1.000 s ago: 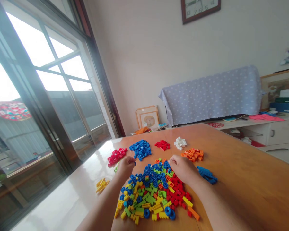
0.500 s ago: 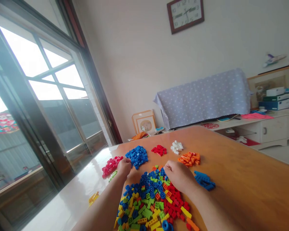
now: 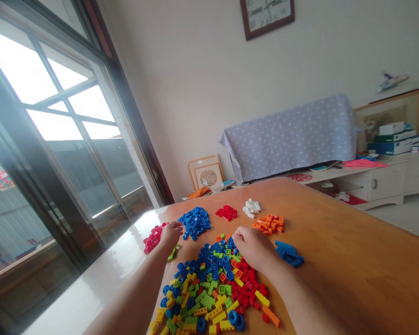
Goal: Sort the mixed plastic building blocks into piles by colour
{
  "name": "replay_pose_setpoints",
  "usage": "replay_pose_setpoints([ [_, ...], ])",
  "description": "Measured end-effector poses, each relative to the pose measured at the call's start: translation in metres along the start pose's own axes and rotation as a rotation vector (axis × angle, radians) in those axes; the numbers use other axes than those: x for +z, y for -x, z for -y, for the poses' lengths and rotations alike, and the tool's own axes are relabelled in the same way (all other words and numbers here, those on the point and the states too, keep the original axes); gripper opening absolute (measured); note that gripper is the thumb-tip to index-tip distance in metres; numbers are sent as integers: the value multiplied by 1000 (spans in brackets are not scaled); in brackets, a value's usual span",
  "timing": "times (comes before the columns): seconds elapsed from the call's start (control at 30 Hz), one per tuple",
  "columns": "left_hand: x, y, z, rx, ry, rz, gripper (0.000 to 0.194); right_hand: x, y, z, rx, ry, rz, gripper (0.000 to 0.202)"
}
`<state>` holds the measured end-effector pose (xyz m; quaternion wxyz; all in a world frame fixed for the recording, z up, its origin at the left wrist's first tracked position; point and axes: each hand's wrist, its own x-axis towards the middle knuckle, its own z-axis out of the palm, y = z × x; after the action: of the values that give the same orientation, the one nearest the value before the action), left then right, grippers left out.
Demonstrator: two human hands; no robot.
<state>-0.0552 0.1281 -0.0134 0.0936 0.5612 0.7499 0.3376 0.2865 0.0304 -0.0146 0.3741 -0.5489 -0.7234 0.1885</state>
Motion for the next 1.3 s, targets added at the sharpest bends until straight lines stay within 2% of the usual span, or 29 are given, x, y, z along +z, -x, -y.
replay_pose_setpoints([
  [0.23,-30,23,15,74,-193,58,25,-11,8,15,-11,-7,8,33],
  [0.37,-34,37,16,129,-306,118,16,-11,8,14,-10,-12,13,34],
  [0.57,-38,48,15,191,-340,137,11,0,0,-2,-9,-1,10,34],
  [0.83,-50,44,19,113,-234,19,20,0,0,-2,-30,34,-3,32],
  [1.0,-53,50,15,46,-82,4,21,1,0,-2,-44,33,-10,32],
  [1.1,-51,61,9,7,25,61,23,1,0,-3,-46,27,-8,32],
  [1.3,-55,92,-2,1,152,265,20,3,0,-6,-37,37,7,34],
])
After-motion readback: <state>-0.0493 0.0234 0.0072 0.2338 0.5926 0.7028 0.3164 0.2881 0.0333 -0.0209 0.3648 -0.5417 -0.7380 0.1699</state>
